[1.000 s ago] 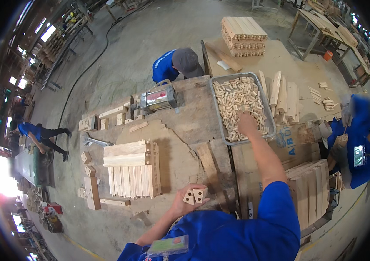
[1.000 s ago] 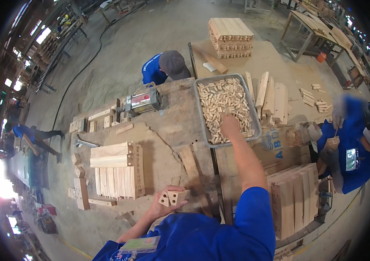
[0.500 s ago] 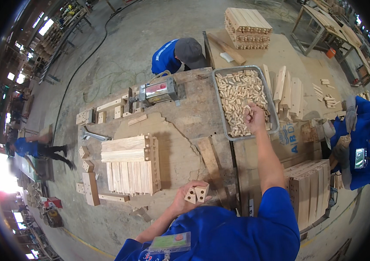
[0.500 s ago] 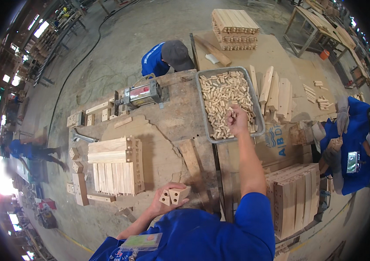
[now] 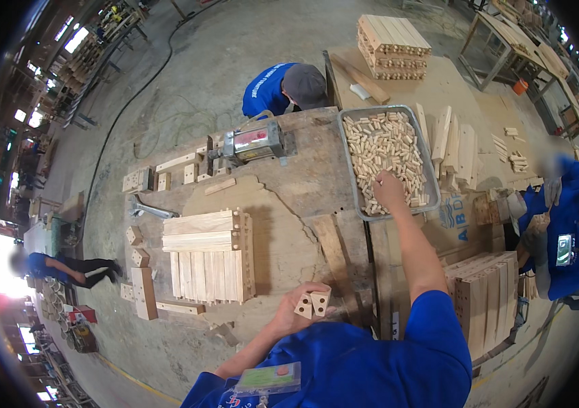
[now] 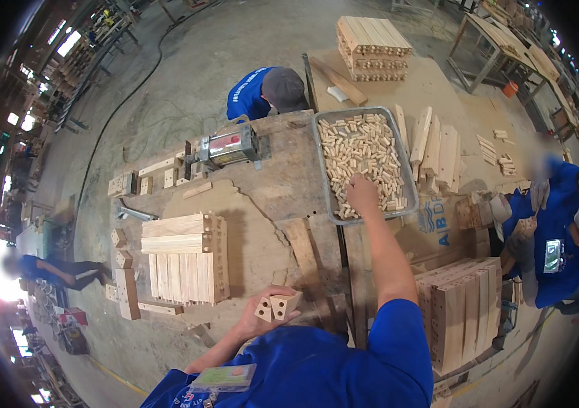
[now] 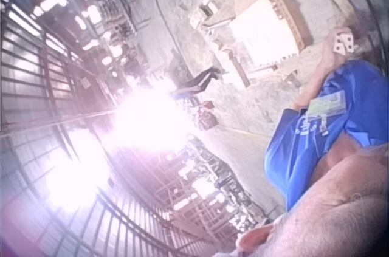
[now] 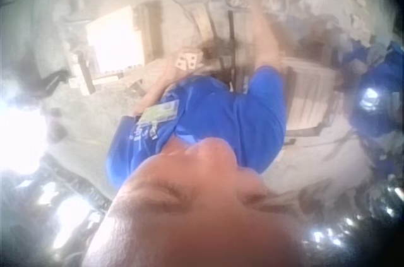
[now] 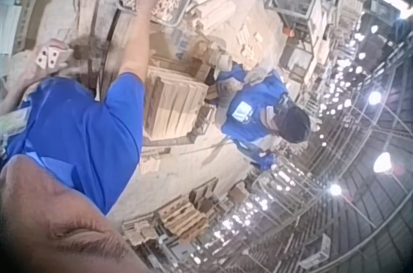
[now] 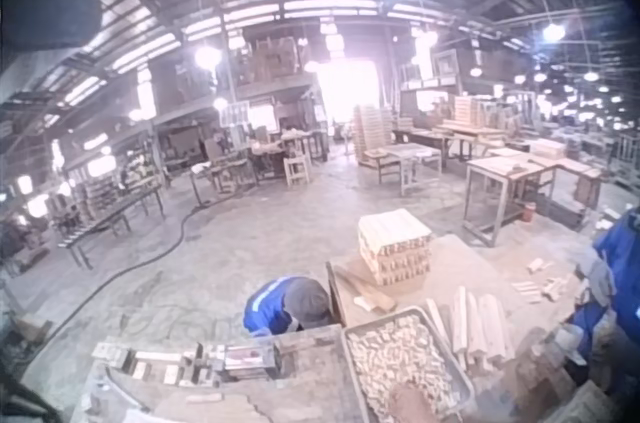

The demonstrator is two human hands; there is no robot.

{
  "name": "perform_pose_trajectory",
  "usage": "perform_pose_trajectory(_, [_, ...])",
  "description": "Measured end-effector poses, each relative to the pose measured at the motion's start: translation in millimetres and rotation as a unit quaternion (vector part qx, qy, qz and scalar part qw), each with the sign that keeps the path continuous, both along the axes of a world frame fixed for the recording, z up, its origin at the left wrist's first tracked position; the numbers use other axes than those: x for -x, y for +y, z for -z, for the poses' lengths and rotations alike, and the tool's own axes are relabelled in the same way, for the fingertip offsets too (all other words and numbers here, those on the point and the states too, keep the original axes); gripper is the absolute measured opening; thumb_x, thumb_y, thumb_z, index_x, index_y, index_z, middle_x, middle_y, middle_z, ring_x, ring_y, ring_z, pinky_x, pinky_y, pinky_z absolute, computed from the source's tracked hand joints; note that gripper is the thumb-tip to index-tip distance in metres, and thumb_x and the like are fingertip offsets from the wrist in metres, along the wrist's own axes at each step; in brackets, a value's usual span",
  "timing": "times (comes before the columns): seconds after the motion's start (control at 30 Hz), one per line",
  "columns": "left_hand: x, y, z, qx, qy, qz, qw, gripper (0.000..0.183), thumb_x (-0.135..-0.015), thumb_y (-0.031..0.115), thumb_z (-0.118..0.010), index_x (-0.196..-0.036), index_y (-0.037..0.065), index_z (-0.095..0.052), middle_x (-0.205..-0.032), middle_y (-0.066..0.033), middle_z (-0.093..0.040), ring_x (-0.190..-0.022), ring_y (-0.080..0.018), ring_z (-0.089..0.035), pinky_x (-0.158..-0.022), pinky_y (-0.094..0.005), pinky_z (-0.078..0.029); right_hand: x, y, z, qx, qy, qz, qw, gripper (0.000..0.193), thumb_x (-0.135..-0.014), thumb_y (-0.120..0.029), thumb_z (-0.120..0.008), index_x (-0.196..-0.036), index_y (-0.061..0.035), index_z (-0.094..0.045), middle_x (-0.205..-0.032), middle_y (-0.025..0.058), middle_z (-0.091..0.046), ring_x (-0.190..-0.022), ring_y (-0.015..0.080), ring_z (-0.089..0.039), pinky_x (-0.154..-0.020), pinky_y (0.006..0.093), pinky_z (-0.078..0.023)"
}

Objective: The person inserts small wooden dowels into pre-drilled holes on rectangular wooden blocks. They repeatedly pick up blocks, insert dowels, and place the assembled pieces into a metal tray. The person also uses a wooden mallet to tap the dowels into place.

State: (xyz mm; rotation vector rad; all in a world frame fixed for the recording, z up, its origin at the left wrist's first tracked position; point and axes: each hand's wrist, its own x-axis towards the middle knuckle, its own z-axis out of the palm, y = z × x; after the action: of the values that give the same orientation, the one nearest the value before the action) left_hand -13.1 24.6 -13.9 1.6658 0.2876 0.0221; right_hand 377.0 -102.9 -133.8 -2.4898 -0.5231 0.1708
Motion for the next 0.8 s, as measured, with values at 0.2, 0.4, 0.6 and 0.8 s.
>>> perform_pose_trajectory(0.2, [3.3, 0.6, -4.9, -0.031, -0.010, 0.018, 0.999, 0.046, -0.084, 0.015, -0.093, -0.122, 0.009, -0.068, -0.120, -0.0068, -0.073, -0.103, -0.0146, -0.071, -0.090, -0.0309, -0.059, 3.2, -0.2, -7.1, -0.047, 0.097, 0.057, 0.993, 0.025, -0.099, -0.024, -0.071, -0.106, -0.0009, -0.065, -0.092, 0.0186, -0.074, -0.086, 0.0319, -0.073, -0.074, 0.0434, -0.057])
perform_pose_trajectory(0.4, [6.0, -4.4, -2.6, -0.089, -0.074, 0.025, 0.993, 0.048, -0.084, 0.018, -0.094, -0.122, 0.008, -0.068, -0.112, -0.0041, -0.074, -0.094, -0.0116, -0.070, -0.083, -0.0296, -0.059, 66.1, -43.8, -62.4, -0.582, 0.472, 0.127, 0.650, 0.009, -0.104, -0.015, -0.067, -0.106, -0.0068, -0.065, -0.088, 0.0049, -0.067, -0.069, 0.0103, -0.061, -0.054, 0.0261, -0.048])
perform_pose_trajectory(0.6, [-0.1, -18.1, 8.6, -0.127, -0.120, 0.017, 0.984, 0.047, -0.082, 0.022, -0.097, -0.115, 0.005, -0.068, -0.097, -0.0032, -0.075, -0.085, -0.0109, -0.070, -0.078, -0.0289, -0.059, 177.2, -89.3, -105.6, -0.579, 0.423, 0.118, 0.687, 0.008, -0.101, -0.011, -0.071, -0.106, -0.0092, -0.066, -0.084, -0.0004, -0.062, -0.062, 0.0064, -0.053, -0.052, 0.0240, -0.041])
perform_pose_trajectory(0.8, [7.0, -24.9, -1.8, -0.121, -0.036, -0.012, 0.992, 0.049, -0.082, 0.030, -0.096, -0.112, 0.003, -0.069, -0.095, -0.0051, -0.076, -0.085, -0.0113, -0.071, -0.078, -0.0321, -0.060, 266.0, -107.5, -186.6, -0.441, 0.372, 0.028, 0.816, 0.013, -0.099, -0.010, -0.074, -0.110, -0.0097, -0.070, -0.075, -0.0097, -0.051, -0.061, 0.0010, -0.042, -0.051, 0.0236, -0.032])
